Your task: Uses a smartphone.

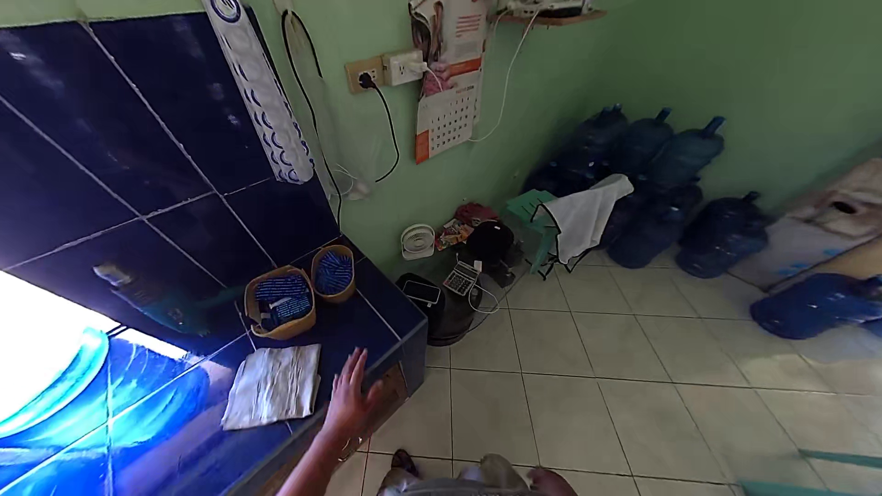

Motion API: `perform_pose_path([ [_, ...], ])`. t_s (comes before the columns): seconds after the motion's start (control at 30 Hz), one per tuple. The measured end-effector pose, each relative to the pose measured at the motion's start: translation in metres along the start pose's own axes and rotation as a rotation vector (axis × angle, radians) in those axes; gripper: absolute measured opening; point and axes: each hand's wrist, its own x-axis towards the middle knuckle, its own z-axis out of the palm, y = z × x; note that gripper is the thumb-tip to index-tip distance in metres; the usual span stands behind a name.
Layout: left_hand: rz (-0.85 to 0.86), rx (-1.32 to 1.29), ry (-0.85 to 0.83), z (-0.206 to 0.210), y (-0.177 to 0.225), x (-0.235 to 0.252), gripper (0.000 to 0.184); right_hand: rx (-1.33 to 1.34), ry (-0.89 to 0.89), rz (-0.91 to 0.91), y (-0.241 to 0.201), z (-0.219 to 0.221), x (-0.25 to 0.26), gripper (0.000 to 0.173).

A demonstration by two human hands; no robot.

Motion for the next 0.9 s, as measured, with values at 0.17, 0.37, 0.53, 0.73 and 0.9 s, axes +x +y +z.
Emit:
perform_pose_path([
  [0.17,-0.045,0.228,-0.093,-0.023,-0.009,0.120,0.068,-0.171,0.027,0.019,-0.106,-0.082,0.046,0.061],
  [0.37,-0.101,0.342,0.047,0.041,-0.043,0.124,0.072,-0.371,0.132,-0.237,-0.240,-0.173,0.153,0.063],
  [0.53,-0.098,0.391,0.087,0.043,-0.041,0.116,0.074,-0.472,0.131,-0.433,-0.334,-0.220,0.271,0.075],
  [0.73,-0.121,0.457,0.103,0.047,-0.045,0.106,0.071,-0.619,0.134,-0.489,-0.410,-0.239,0.387,0.081],
  [0.9,-0.138,0.446,0.087,0.047,-0.043,0.100,0.070,-0.673,0.090,-0.479,-0.412,-0.228,0.419,0.072],
])
